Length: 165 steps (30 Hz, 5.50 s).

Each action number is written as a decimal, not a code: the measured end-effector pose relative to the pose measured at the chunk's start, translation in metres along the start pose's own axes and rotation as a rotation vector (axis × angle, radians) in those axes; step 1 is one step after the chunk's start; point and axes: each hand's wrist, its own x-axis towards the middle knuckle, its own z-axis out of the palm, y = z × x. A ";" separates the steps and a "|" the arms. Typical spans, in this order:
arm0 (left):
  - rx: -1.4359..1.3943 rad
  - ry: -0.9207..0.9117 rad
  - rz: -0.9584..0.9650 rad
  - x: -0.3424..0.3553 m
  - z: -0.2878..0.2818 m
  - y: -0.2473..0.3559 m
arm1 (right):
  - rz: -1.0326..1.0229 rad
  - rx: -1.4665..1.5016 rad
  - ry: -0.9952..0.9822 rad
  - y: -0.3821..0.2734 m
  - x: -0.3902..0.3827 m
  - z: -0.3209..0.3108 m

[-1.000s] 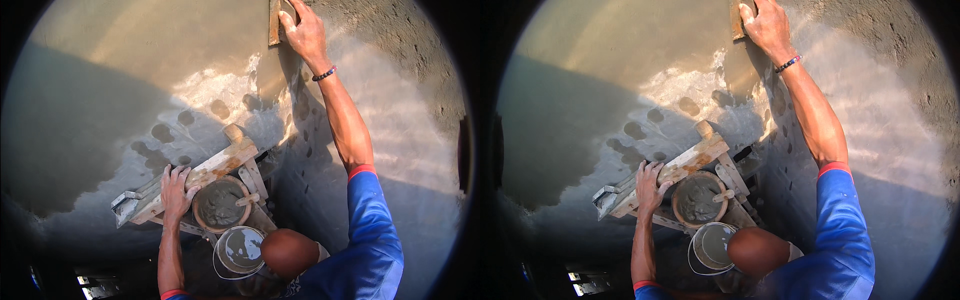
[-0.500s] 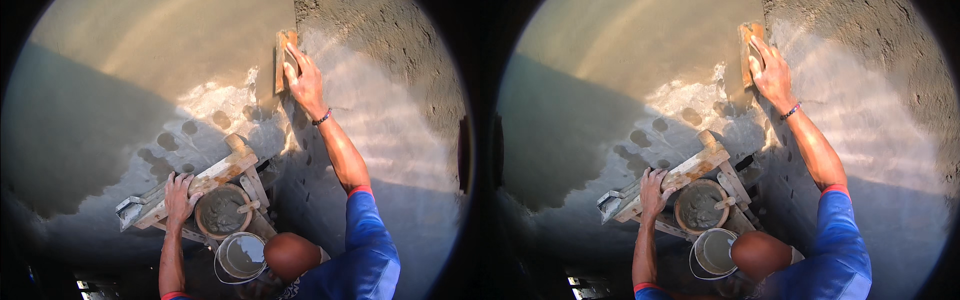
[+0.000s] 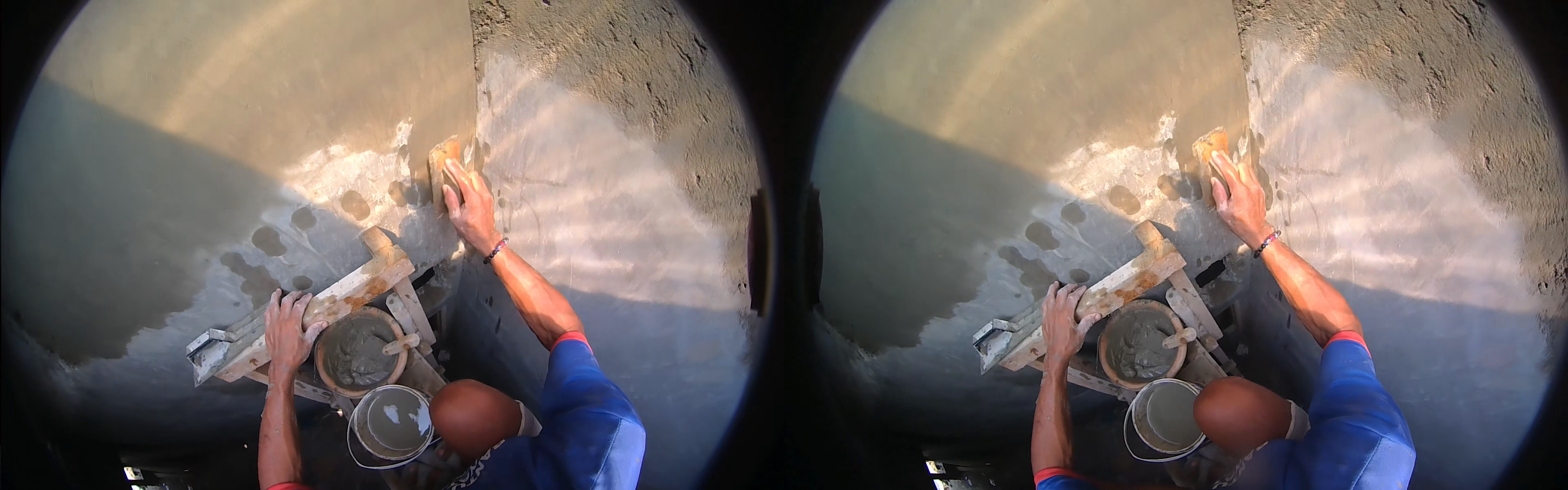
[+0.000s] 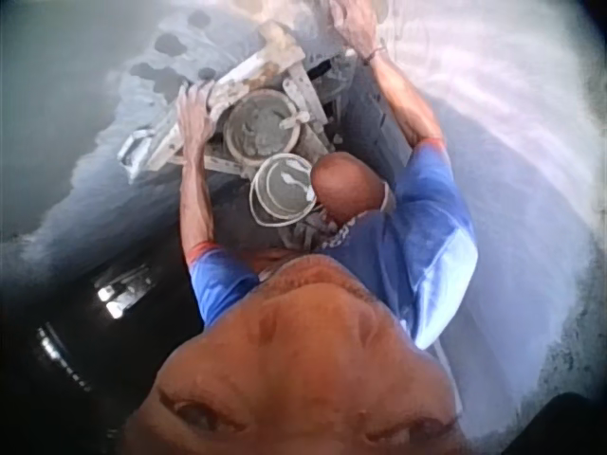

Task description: The person plasters a concrete wall using a wooden float, repeatedly applying pressure and smoothing the wet surface while standing on a scaffold.

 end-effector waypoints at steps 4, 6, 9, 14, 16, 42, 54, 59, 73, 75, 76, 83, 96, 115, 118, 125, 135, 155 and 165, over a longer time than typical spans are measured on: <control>-0.011 -0.022 -0.002 -0.002 0.003 0.001 | 0.018 -0.106 0.149 -0.043 0.172 -0.057; -0.013 -0.023 -0.007 -0.001 0.003 0.003 | -0.008 -0.184 0.150 -0.033 0.207 -0.057; 0.008 -0.014 -0.016 -0.002 0.002 0.001 | 0.032 -0.119 0.165 -0.005 0.188 -0.034; -0.017 -0.024 -0.007 0.007 0.002 0.005 | 0.415 -0.059 -0.095 0.071 -0.052 0.033; 0.004 -0.020 -0.034 -0.001 -0.001 -0.003 | 0.479 -0.016 -0.183 0.052 -0.075 0.033; -0.004 -0.008 -0.026 -0.003 0.002 0.001 | -0.089 -0.075 0.197 -0.068 0.188 -0.024; -0.015 0.029 -0.036 -0.007 0.001 -0.001 | -0.111 -0.018 0.164 -0.042 0.150 -0.054; -0.026 0.003 -0.039 -0.005 -0.001 0.004 | -0.161 -0.065 0.181 -0.054 0.263 -0.066; -0.025 0.036 -0.009 -0.005 0.000 -0.003 | -0.026 -0.009 0.119 -0.043 0.147 -0.067; -0.041 0.020 -0.005 -0.005 0.003 0.001 | -0.161 -0.091 0.221 -0.049 0.236 -0.091; -0.035 0.016 -0.020 -0.006 0.000 0.000 | -0.116 -0.089 0.193 -0.069 0.262 -0.100; -0.043 0.028 -0.030 -0.004 0.000 0.003 | -0.055 -0.048 0.170 0.000 0.121 -0.002; -0.042 0.023 -0.021 -0.005 0.001 0.001 | -0.004 0.014 0.161 -0.024 0.125 -0.041; -0.045 0.022 -0.029 0.000 -0.001 0.004 | -0.108 -0.047 0.160 -0.045 0.177 -0.072; -0.040 0.023 -0.040 -0.006 -0.001 0.002 | -0.180 -0.071 0.340 -0.083 0.276 -0.093; -0.036 0.023 -0.050 -0.005 -0.003 0.006 | 0.016 -0.085 0.155 0.003 0.170 -0.033; -0.036 0.035 -0.031 -0.010 -0.005 -0.005 | 0.446 0.036 -0.229 0.038 -0.123 0.004; -0.082 0.056 -0.029 -0.006 0.002 -0.002 | 0.331 0.452 -0.067 -0.006 0.103 -0.131; -0.057 0.011 -0.037 -0.006 0.005 -0.009 | 0.237 0.293 0.009 -0.041 0.105 -0.106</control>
